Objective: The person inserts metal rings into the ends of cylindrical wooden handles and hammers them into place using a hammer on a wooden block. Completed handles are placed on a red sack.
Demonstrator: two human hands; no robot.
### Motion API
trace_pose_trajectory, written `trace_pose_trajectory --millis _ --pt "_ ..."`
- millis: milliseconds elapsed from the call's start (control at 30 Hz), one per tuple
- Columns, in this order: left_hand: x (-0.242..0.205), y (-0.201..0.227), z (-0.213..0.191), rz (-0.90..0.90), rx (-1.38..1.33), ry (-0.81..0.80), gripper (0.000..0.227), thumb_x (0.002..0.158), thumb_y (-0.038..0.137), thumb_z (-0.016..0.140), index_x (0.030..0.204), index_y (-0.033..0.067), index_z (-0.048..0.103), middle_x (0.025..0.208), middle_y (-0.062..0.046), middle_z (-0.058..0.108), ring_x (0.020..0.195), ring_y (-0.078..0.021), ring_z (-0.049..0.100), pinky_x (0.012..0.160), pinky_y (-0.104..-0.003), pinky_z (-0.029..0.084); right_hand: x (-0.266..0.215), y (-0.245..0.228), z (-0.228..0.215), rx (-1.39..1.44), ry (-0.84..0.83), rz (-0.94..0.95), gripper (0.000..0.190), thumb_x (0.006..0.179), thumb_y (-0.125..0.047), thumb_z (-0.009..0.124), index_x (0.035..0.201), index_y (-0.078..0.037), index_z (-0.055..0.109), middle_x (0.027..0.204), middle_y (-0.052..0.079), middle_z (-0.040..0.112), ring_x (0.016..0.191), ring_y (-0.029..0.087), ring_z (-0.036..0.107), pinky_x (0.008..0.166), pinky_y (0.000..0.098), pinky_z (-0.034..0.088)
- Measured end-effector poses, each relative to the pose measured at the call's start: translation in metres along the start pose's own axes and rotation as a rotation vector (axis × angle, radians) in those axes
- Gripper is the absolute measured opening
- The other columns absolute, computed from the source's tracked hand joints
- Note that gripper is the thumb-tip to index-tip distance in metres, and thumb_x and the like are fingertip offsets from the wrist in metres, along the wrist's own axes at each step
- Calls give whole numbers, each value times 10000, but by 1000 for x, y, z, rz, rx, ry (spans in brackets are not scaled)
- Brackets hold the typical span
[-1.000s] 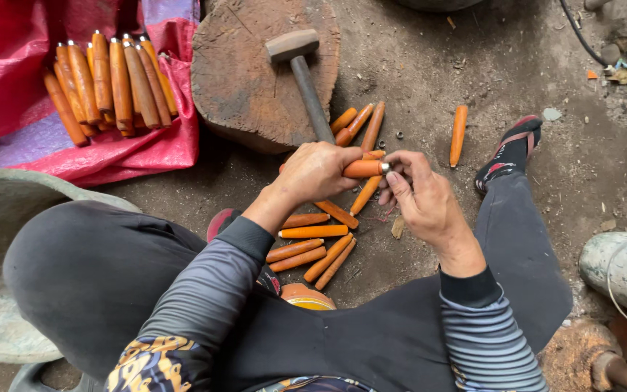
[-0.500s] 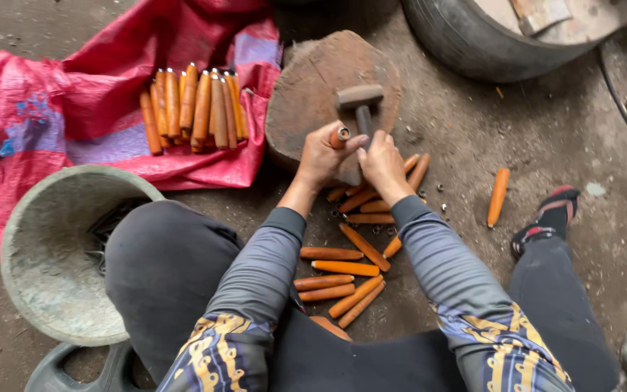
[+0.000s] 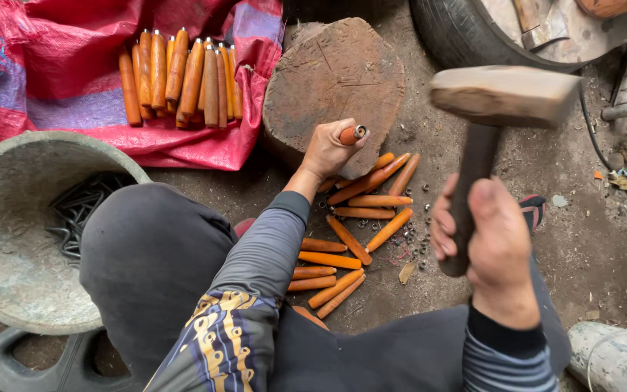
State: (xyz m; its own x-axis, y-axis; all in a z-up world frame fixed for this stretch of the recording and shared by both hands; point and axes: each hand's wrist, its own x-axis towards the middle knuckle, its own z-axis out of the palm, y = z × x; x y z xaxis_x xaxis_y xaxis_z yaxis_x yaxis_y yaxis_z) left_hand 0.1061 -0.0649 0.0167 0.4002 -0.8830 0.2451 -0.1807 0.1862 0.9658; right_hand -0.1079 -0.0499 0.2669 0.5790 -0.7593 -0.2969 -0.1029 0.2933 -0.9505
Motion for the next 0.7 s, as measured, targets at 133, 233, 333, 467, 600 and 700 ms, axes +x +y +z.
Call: trace_pose_trajectory --millis 133,233,333,467,600,700 --pt "2 2 -1 -1 6 -2 241 883 183 767 814 51 576 721 -125 570 634 -242 538 630 -353 481 -1 -4 25 -100 61 50 365 1075 -430 445 1097 -74 523 692 22 513 498 113 502 446 280 460" --pt "3 3 0 78 60 20 240 819 166 781 844 46 575 771 -141 601 708 -298 584 647 -378 484 29 29 38 -318 -10 352 301 1008 -401 502 1067 -107 503 651 16 475 449 111 441 388 294 415" --pt "1 3 0 47 48 -2 223 792 149 775 865 50 589 783 -152 610 705 -320 597 656 -392 495 33 36 24 -256 13 348 357 1030 -426 487 1028 -72 531 650 17 490 443 100 449 377 277 410" --pt "3 3 0 31 92 -18 215 827 157 775 838 54 587 756 -146 614 703 -324 613 649 -396 490 13 13 12 -155 77 228 296 1039 -390 504 1075 -96 502 695 15 516 506 85 480 428 255 417" --pt "-1 2 1 -12 48 -32 198 857 147 764 858 50 591 786 -148 612 703 -313 613 665 -388 500 -10 0 22 -65 54 35 323 1092 -396 459 1100 -79 520 717 18 535 525 94 519 465 250 450" --pt "3 6 -1 35 21 -27 185 819 119 774 913 58 626 834 -134 654 752 -296 650 701 -367 519 14 18 33 -409 92 119 255 1029 -343 508 1083 -95 496 637 23 502 438 109 481 372 268 410"
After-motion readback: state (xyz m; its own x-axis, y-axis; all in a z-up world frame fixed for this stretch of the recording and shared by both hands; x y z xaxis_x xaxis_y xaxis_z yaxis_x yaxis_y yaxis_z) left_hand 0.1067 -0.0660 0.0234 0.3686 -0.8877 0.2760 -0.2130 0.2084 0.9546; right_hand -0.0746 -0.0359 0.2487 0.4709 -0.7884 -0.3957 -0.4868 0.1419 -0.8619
